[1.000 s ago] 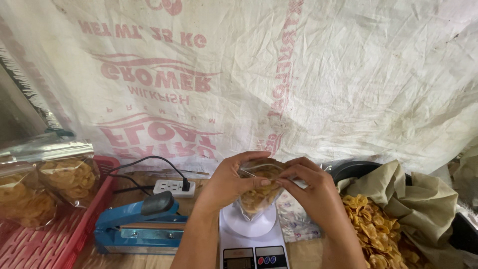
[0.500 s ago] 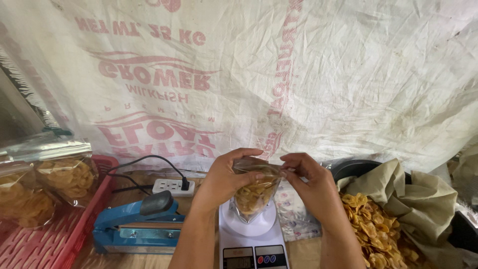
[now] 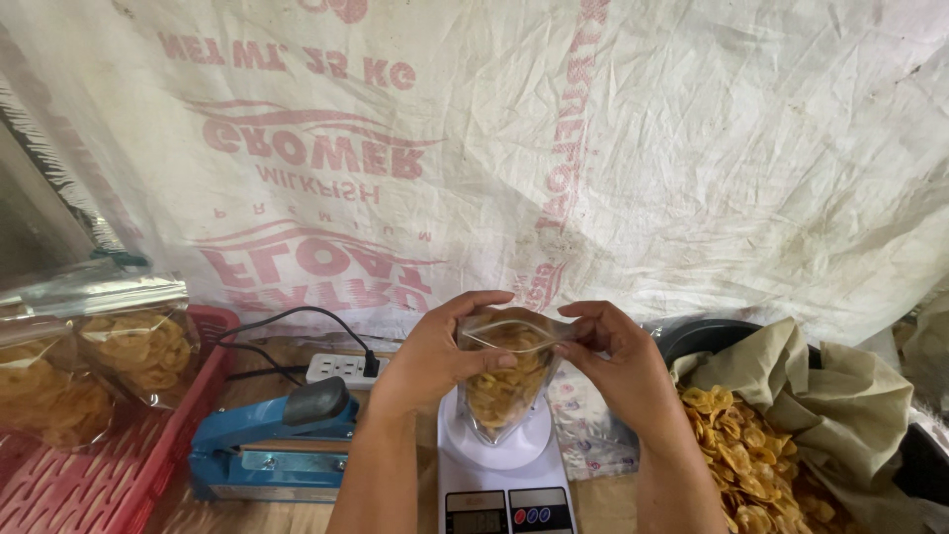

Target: The person fills a clear plastic bag with chips from a bowl by hand, weighs the bag on a digital scale, and then handles a silver foil bag, placing it on the scale to check its weight.

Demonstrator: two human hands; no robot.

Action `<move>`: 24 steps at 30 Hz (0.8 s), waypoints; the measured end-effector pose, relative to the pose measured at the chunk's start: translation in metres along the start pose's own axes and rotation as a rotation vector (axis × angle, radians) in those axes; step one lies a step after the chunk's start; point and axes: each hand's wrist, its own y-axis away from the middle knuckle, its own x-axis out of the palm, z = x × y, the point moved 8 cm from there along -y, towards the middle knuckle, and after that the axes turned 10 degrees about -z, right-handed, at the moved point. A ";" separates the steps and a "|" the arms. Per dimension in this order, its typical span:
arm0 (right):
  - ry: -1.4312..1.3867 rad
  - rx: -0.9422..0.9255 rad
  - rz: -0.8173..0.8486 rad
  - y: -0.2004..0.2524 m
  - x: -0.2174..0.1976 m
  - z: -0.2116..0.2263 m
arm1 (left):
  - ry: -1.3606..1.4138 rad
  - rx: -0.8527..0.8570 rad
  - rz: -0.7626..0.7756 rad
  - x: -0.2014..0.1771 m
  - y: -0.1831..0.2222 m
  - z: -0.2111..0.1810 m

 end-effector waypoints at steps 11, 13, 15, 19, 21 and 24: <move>-0.108 0.201 -0.064 -0.005 -0.005 -0.024 | -0.167 0.030 -0.169 0.000 0.003 -0.011; -0.114 0.202 -0.040 -0.006 -0.005 -0.028 | -0.356 0.161 -0.178 0.004 0.010 -0.032; -0.108 0.182 -0.008 -0.006 -0.006 -0.030 | -0.582 0.399 -0.135 0.017 0.021 -0.054; -0.062 0.134 0.082 0.000 -0.005 -0.024 | -0.809 0.444 -0.152 0.034 0.030 -0.061; -0.064 0.111 0.110 0.004 -0.004 -0.018 | -0.988 0.664 -0.223 0.047 0.041 -0.075; -0.024 0.048 0.133 0.010 0.000 -0.009 | -1.031 0.668 -0.190 0.052 0.045 -0.073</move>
